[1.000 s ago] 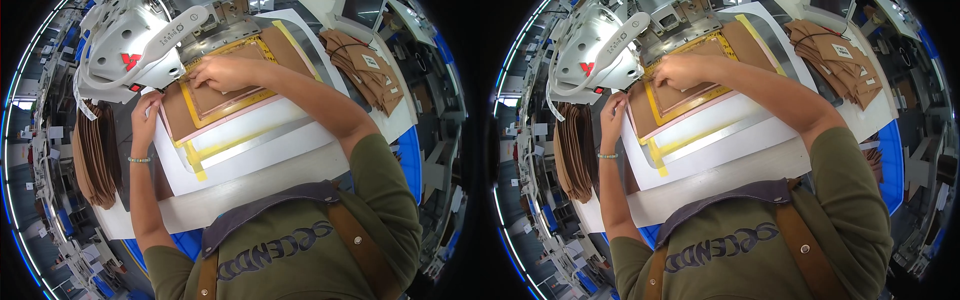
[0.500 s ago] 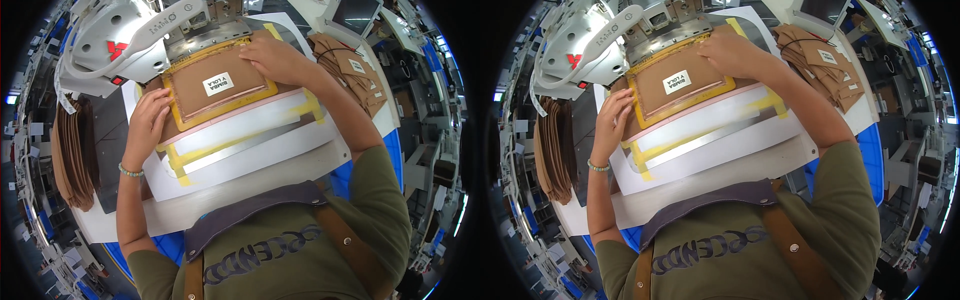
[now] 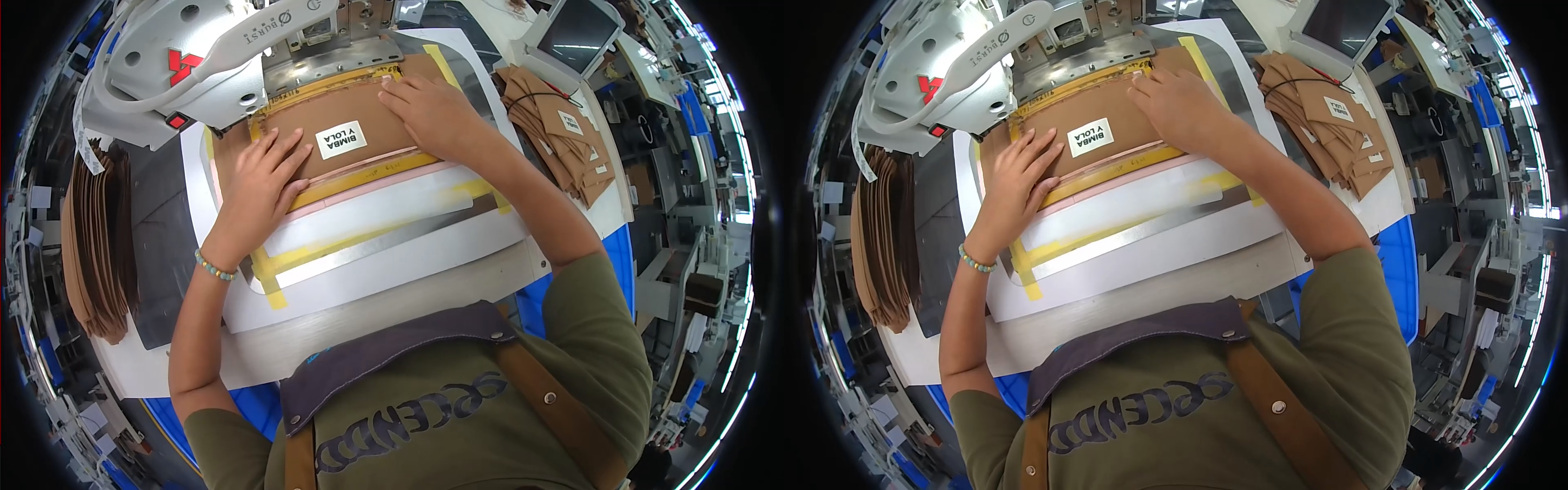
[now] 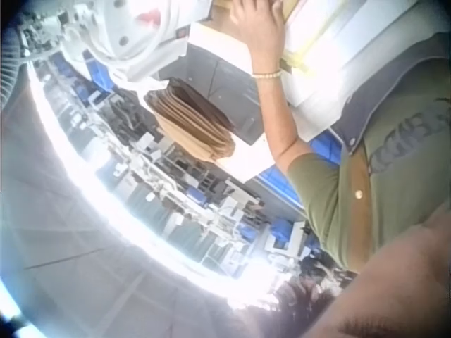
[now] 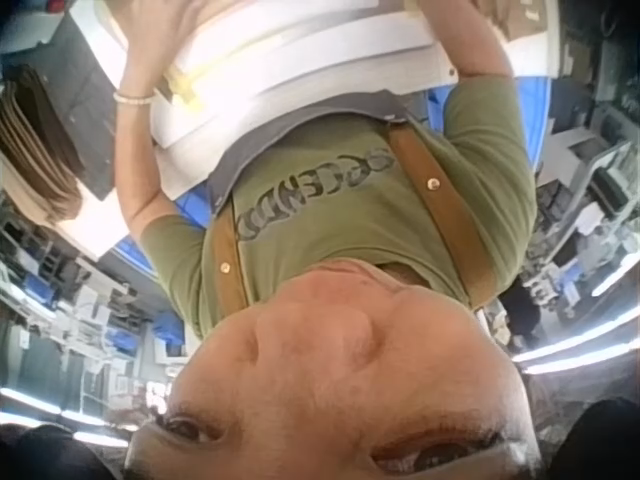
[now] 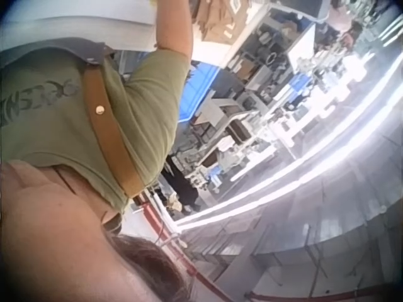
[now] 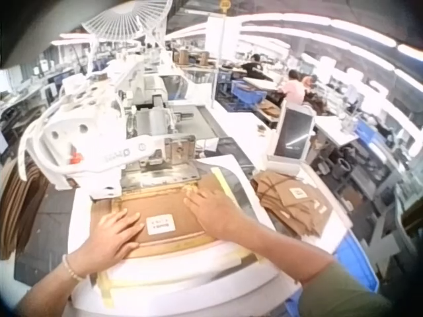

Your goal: The recorder is preparing and processing leather components using an industrial sewing machine.

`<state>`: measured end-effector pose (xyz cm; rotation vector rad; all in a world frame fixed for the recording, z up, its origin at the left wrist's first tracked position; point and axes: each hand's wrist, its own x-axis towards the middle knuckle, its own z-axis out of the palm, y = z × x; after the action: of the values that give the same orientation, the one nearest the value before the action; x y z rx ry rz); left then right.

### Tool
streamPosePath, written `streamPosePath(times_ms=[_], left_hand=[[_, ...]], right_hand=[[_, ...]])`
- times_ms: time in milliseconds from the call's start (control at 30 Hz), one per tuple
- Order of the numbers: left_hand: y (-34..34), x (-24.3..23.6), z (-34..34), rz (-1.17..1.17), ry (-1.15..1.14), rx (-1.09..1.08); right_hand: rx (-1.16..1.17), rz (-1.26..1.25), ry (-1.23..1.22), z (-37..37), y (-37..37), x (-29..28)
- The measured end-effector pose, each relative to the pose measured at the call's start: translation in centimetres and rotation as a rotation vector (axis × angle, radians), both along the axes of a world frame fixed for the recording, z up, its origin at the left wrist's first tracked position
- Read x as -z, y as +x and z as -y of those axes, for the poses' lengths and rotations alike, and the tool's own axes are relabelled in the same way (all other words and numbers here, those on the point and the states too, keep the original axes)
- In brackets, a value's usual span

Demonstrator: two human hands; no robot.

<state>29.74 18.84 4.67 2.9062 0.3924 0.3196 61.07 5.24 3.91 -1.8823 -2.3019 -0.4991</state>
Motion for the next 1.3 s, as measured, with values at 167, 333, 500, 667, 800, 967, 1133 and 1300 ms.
streamPosePath(times_ms=[167,333,500,667,800,967,1133,1300], left_hand=[[0.1,-0.1,-0.1,-0.002,0.016,-0.027],[0.5,0.1,-0.2,0.009,0.071,-0.038],[0.7,0.5,-0.3,0.036,0.145,-0.044],[0.4,0.8,-0.4,0.037,0.169,-0.068],[0.3,0.6,-0.2,0.036,0.19,-0.095],[-0.1,0.5,-0.3,0.031,0.185,-0.148],[0.3,-0.5,0.2,-0.068,0.127,-0.229],[1.2,0.4,0.5,0.053,0.026,-0.063]], right_hand=[[0.049,-0.037,-0.093,-0.5,-0.9,-0.9],[0.081,-0.043,-0.161,-0.8,-1.0,-1.1],[-0.041,-0.086,0.02,-0.9,-0.7,-0.7],[-0.016,-0.09,-0.054,-1.1,-1.3,-1.2],[0.017,-0.091,-0.104,-1.4,-1.7,-1.4],[-0.022,-0.087,-0.083,-1.9,-2.6,-1.3],[-0.066,-0.074,-0.043,-2.8,-3.7,-0.7],[-0.119,-0.098,0.001,-3.7,-4.7,-0.6]])
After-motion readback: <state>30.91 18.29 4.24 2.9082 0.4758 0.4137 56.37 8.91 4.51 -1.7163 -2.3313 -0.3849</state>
